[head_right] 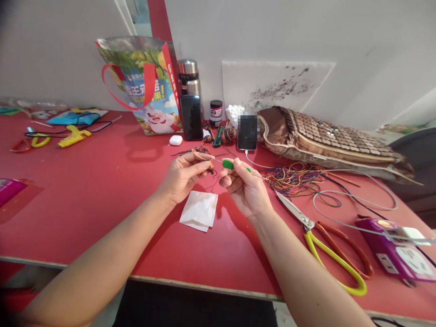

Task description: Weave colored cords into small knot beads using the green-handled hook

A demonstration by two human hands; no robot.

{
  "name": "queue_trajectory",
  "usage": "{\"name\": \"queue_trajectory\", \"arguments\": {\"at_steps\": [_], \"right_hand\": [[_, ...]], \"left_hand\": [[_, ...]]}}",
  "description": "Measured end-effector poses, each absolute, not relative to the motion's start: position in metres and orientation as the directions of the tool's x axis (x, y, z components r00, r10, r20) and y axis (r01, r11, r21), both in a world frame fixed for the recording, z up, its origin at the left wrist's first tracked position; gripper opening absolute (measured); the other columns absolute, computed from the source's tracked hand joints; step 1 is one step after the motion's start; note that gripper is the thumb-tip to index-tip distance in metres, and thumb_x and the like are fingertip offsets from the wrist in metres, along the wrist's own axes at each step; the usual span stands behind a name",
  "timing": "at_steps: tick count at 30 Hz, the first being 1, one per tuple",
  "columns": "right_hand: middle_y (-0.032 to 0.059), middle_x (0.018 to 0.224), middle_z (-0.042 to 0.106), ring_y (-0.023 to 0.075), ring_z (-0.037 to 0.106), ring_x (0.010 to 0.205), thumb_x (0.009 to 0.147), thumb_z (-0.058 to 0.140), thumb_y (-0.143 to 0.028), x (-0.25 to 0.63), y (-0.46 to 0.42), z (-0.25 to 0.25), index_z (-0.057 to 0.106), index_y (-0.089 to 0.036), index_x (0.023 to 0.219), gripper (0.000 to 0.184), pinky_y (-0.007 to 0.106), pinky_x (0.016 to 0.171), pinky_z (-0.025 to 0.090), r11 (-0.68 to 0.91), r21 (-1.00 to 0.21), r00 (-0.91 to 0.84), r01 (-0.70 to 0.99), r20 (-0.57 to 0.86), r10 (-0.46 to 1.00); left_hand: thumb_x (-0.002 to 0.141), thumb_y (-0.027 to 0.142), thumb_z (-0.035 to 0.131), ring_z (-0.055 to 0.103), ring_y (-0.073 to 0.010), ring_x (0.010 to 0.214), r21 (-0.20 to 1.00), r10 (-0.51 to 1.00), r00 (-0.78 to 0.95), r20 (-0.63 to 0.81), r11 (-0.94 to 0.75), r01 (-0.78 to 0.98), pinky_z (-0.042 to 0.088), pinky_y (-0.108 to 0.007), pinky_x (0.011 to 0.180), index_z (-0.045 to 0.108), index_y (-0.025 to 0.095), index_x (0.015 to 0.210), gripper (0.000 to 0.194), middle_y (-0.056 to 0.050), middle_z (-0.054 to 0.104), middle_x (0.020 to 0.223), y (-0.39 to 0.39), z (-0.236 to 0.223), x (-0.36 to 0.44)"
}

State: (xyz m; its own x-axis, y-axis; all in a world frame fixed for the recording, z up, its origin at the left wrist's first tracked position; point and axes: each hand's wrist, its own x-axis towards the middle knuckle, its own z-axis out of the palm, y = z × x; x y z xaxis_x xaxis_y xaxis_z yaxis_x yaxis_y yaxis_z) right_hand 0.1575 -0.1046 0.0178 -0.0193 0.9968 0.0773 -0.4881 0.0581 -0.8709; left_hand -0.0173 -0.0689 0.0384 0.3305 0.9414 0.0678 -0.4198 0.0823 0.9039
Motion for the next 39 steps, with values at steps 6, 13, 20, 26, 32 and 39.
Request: {"name": "queue_trajectory", "arguments": {"at_steps": [6, 13, 20, 26, 32, 39], "right_hand": [[0.0019, 0.074, 0.077, 0.0117, 0.056, 0.054, 0.088, 0.08, -0.045, 0.156, -0.108, 0.024, 0.079, -0.023, 0.09, 0.022, 0.029, 0.057, 0.052, 0.05, -0.849, 0.004, -0.526, 0.057, 0.998], [0.0017, 0.071, 0.076, 0.0129, 0.06, 0.055, 0.09, 0.078, -0.041, 0.16, -0.108, 0.024, 0.079, -0.023, 0.091, 0.018, 0.028, 0.055, 0.052, 0.088, -0.864, 0.011, -0.495, 0.094, 0.995], [0.0014, 0.069, 0.076, 0.0097, 0.058, 0.051, 0.083, 0.085, -0.037, 0.16, -0.109, 0.028, 0.084, -0.022, 0.091, 0.017, 0.025, 0.053, 0.05, 0.094, -0.844, 0.021, -0.529, 0.097, 0.995], [0.0019, 0.067, 0.075, 0.0092, 0.056, 0.05, 0.078, 0.086, -0.035, 0.159, -0.11, 0.031, 0.087, -0.021, 0.089, 0.017, 0.025, 0.051, 0.048, 0.098, -0.839, 0.049, -0.534, 0.085, 0.995], [0.0022, 0.066, 0.075, 0.0089, 0.056, 0.049, 0.078, 0.085, -0.033, 0.159, -0.11, 0.032, 0.088, -0.021, 0.089, 0.017, 0.025, 0.051, 0.047, 0.114, -0.846, 0.069, -0.521, 0.092, 0.993], [0.0027, 0.063, 0.073, 0.0088, 0.054, 0.048, 0.079, 0.082, -0.031, 0.158, -0.111, 0.035, 0.087, -0.019, 0.088, 0.016, 0.025, 0.05, 0.045, 0.134, -0.86, 0.092, -0.492, 0.101, 0.991]], "left_hand": [[0.069, 0.025, 0.091, 0.065, -0.011, 0.066, 0.899, 0.948, 0.317, 0.031, 0.113, -0.424, 0.054, -0.028, 0.068, 0.077, 0.017, 0.082, 0.021, -0.001, 0.075, 0.076, -0.069, 0.039, -0.017], [0.067, 0.027, 0.093, 0.066, -0.0113, 0.065, 0.91, 0.961, 0.276, 0.031, 0.087, -0.405, 0.055, -0.029, 0.068, 0.078, 0.017, 0.083, 0.024, -0.002, 0.075, 0.076, -0.068, 0.039, -0.018], [0.064, 0.029, 0.093, 0.065, -0.0104, 0.062, 0.909, 0.968, 0.246, 0.044, 0.063, -0.411, 0.055, -0.028, 0.067, 0.079, 0.017, 0.08, 0.024, -0.001, 0.076, 0.076, -0.069, 0.043, -0.019], [0.065, 0.029, 0.093, 0.067, -0.0119, 0.066, 0.914, 0.97, 0.23, 0.072, 0.028, -0.406, 0.055, -0.028, 0.067, 0.079, 0.018, 0.08, 0.023, -0.002, 0.076, 0.076, -0.068, 0.043, -0.02], [0.067, 0.029, 0.092, 0.067, -0.0118, 0.064, 0.923, 0.971, 0.218, 0.103, -0.011, -0.385, 0.054, -0.028, 0.067, 0.079, 0.017, 0.08, 0.021, -0.002, 0.076, 0.074, -0.067, 0.042, -0.02], [0.069, 0.03, 0.09, 0.067, -0.0126, 0.066, 0.932, 0.969, 0.215, 0.119, -0.035, -0.36, 0.054, -0.028, 0.067, 0.08, 0.017, 0.082, 0.021, -0.003, 0.076, 0.077, -0.065, 0.039, -0.021]]}}
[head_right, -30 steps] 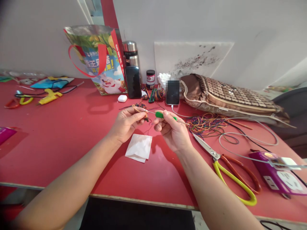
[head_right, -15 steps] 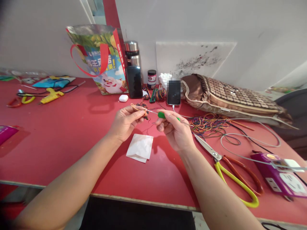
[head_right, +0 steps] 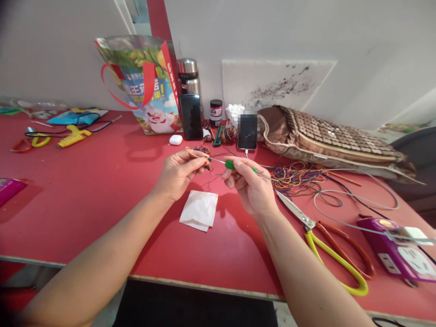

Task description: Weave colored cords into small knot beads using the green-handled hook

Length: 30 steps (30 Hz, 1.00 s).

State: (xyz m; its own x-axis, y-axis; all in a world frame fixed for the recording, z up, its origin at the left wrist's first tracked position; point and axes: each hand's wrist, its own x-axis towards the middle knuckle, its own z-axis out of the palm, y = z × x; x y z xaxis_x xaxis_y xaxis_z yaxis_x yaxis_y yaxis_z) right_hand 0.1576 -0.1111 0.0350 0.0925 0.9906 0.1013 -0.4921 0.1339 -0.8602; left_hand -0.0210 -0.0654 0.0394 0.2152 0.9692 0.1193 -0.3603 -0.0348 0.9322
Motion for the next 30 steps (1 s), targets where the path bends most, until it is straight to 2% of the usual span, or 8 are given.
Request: {"name": "queue_trajectory", "arguments": {"at_steps": [14, 30], "right_hand": [[0.003, 0.067, 0.075, 0.0128, 0.059, 0.054, 0.08, 0.082, -0.032, 0.1554, -0.1153, 0.0339, 0.088, -0.023, 0.09, 0.014, 0.028, 0.05, 0.044, 0.251, -0.896, 0.171, -0.367, 0.2, 0.965], [0.0032, 0.065, 0.073, 0.0131, 0.058, 0.053, 0.08, 0.081, -0.03, 0.154, -0.1175, 0.0349, 0.088, -0.022, 0.089, 0.014, 0.029, 0.049, 0.042, 0.206, -0.906, 0.151, -0.37, 0.159, 0.976]], "left_hand": [[0.069, 0.029, 0.089, 0.067, -0.0128, 0.065, 0.932, 0.975, 0.191, 0.113, -0.037, -0.36, 0.053, -0.028, 0.066, 0.079, 0.018, 0.079, 0.018, -0.003, 0.076, 0.074, -0.0647, 0.0368, -0.0204], [0.067, 0.03, 0.092, 0.065, -0.0118, 0.065, 0.926, 0.972, 0.229, 0.062, 0.029, -0.377, 0.054, -0.028, 0.067, 0.081, 0.018, 0.079, 0.02, -0.003, 0.076, 0.076, -0.0644, 0.0383, -0.0209]]}}
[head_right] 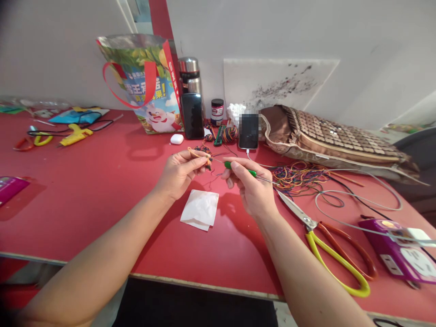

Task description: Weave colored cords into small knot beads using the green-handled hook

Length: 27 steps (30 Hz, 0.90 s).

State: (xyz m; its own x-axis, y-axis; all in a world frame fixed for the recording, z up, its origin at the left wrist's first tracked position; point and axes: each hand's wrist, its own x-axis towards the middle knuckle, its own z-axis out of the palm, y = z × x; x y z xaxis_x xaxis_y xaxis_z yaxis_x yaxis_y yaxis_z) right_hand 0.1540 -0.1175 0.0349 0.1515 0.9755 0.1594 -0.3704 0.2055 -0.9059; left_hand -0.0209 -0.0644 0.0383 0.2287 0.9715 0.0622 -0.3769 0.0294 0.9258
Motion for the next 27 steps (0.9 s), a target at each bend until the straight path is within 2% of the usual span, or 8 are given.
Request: {"name": "queue_trajectory", "arguments": {"at_steps": [27], "right_hand": [[0.0031, 0.065, 0.072, 0.0129, 0.057, 0.052, 0.081, 0.081, -0.032, 0.1559, -0.1165, 0.0336, 0.087, -0.022, 0.089, 0.014, 0.029, 0.047, 0.041, 0.178, -0.91, 0.124, -0.374, 0.141, 0.982]], "left_hand": [[0.068, 0.03, 0.093, 0.066, -0.0129, 0.068, 0.924, 0.954, 0.287, 0.084, 0.033, -0.381, 0.053, -0.028, 0.067, 0.082, 0.018, 0.081, 0.021, -0.004, 0.076, 0.077, -0.0651, 0.0372, -0.0217]]}}
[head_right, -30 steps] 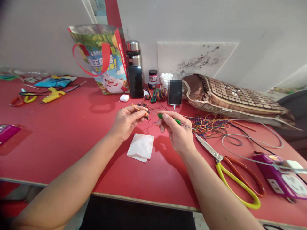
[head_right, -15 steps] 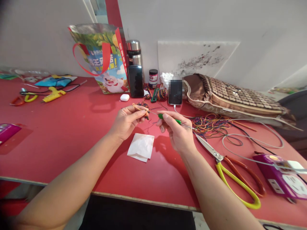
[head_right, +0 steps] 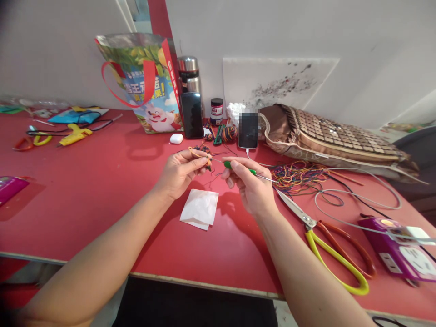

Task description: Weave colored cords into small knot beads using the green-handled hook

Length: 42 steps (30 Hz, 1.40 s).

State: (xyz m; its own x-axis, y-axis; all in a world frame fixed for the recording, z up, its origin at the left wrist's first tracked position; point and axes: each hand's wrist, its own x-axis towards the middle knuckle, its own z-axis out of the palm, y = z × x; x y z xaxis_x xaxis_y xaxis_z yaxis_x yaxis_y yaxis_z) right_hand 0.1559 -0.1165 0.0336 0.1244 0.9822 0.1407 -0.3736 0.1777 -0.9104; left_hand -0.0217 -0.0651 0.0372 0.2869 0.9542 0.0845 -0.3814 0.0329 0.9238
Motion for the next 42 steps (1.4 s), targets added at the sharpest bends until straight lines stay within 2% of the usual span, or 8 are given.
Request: {"name": "queue_trajectory", "arguments": {"at_steps": [15, 23, 27, 34, 42], "right_hand": [[0.0011, 0.069, 0.074, 0.0102, 0.05, 0.053, 0.084, 0.08, -0.035, 0.149, -0.112, 0.026, 0.083, -0.022, 0.092, 0.016, 0.029, 0.057, 0.049, 0.071, -0.83, 0.048, -0.553, 0.054, 0.997], [-0.0053, 0.062, 0.059, 0.0079, 0.035, 0.048, 0.088, 0.074, -0.034, 0.156, -0.104, 0.019, 0.079, -0.024, 0.092, 0.013, 0.025, 0.055, 0.048, -0.059, -0.782, -0.107, -0.62, 0.011, 0.994], [-0.0056, 0.061, 0.058, 0.0078, 0.031, 0.048, 0.087, 0.076, -0.032, 0.153, -0.105, 0.02, 0.078, -0.023, 0.087, 0.009, 0.024, 0.055, 0.047, -0.096, -0.746, -0.125, -0.659, -0.016, 0.992], [-0.0006, 0.065, 0.071, 0.0087, 0.043, 0.05, 0.084, 0.076, -0.033, 0.153, -0.11, 0.025, 0.084, -0.022, 0.091, 0.015, 0.027, 0.055, 0.045, 0.043, -0.809, 0.022, -0.586, 0.038, 0.999], [0.001, 0.06, 0.072, 0.0074, 0.046, 0.046, 0.078, 0.082, -0.031, 0.156, -0.11, 0.031, 0.086, -0.021, 0.084, 0.012, 0.024, 0.048, 0.04, 0.126, -0.832, 0.084, -0.54, 0.095, 0.992]], "left_hand": [[0.069, 0.029, 0.093, 0.062, -0.0114, 0.063, 0.935, 0.948, 0.302, 0.102, 0.012, -0.353, 0.049, -0.029, 0.065, 0.08, 0.018, 0.082, 0.021, -0.002, 0.075, 0.076, -0.071, 0.04, -0.019], [0.071, 0.029, 0.091, 0.061, -0.0112, 0.061, 0.942, 0.94, 0.32, 0.114, 0.0, -0.336, 0.049, -0.03, 0.064, 0.081, 0.018, 0.083, 0.019, -0.003, 0.076, 0.076, -0.074, 0.043, -0.017], [0.072, 0.029, 0.09, 0.062, -0.0116, 0.063, 0.932, 0.936, 0.331, 0.122, 0.007, -0.363, 0.049, -0.029, 0.063, 0.081, 0.018, 0.083, 0.017, -0.003, 0.075, 0.076, -0.075, 0.044, -0.017], [0.068, 0.027, 0.09, 0.066, -0.0129, 0.068, 0.914, 0.956, 0.285, 0.071, 0.052, -0.403, 0.054, -0.029, 0.067, 0.08, 0.018, 0.08, 0.018, -0.003, 0.075, 0.078, -0.072, 0.043, -0.019], [0.07, 0.027, 0.089, 0.066, -0.0118, 0.066, 0.923, 0.959, 0.259, 0.115, -0.007, -0.384, 0.054, -0.027, 0.067, 0.081, 0.018, 0.08, 0.016, -0.002, 0.075, 0.076, -0.071, 0.044, -0.02]]}}
